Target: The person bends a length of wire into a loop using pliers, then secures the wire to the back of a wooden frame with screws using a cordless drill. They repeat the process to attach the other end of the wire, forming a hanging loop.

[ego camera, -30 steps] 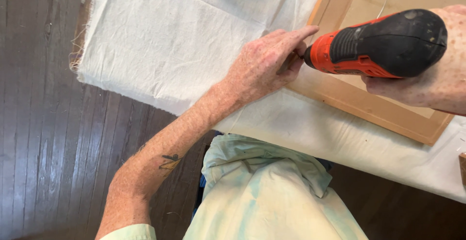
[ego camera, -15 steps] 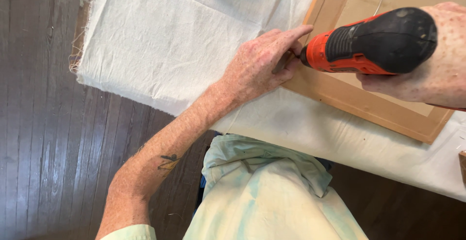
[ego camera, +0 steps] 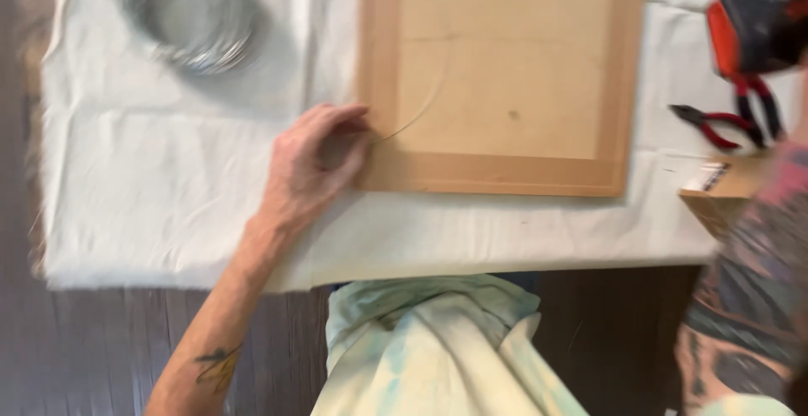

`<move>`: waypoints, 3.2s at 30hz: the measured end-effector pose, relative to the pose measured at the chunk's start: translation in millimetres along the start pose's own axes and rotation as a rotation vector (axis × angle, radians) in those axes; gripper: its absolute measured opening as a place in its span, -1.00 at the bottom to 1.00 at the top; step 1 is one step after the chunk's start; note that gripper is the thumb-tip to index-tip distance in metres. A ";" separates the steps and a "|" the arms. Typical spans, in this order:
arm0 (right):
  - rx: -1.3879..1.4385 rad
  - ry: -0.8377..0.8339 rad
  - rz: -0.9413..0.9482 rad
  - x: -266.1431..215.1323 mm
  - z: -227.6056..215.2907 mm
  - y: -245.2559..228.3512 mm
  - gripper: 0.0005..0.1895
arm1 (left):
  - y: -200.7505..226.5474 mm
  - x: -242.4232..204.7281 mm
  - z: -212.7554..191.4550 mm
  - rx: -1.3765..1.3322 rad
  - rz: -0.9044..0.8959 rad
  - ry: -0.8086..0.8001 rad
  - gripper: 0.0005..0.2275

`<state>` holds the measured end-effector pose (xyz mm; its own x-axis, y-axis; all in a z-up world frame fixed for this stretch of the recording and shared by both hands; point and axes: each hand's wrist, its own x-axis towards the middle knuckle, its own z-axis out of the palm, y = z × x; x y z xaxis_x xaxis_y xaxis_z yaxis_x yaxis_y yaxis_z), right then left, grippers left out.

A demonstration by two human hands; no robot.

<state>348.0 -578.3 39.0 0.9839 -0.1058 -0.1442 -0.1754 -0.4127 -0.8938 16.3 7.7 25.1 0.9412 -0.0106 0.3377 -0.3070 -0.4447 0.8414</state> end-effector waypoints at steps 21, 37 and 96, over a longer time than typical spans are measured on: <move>0.241 0.230 0.064 47.0 77.3 58.7 -0.84 | -116.2 188.5 35.7 0.664 -0.342 0.604 -0.72; -0.611 -0.323 -0.741 -243.3 212.7 -104.8 -0.91 | -105.3 199.8 46.8 0.591 -0.269 0.653 -0.70; 0.566 0.093 -0.374 -259.9 146.9 -38.1 -0.89 | 118.8 128.2 213.6 -0.933 -0.659 -0.189 -0.73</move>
<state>104.1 -402.3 48.2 0.9633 -0.1357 0.2317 0.2457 0.0976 -0.9644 130.7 -237.8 78.2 0.9393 -0.1916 -0.2847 0.3406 0.4189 0.8417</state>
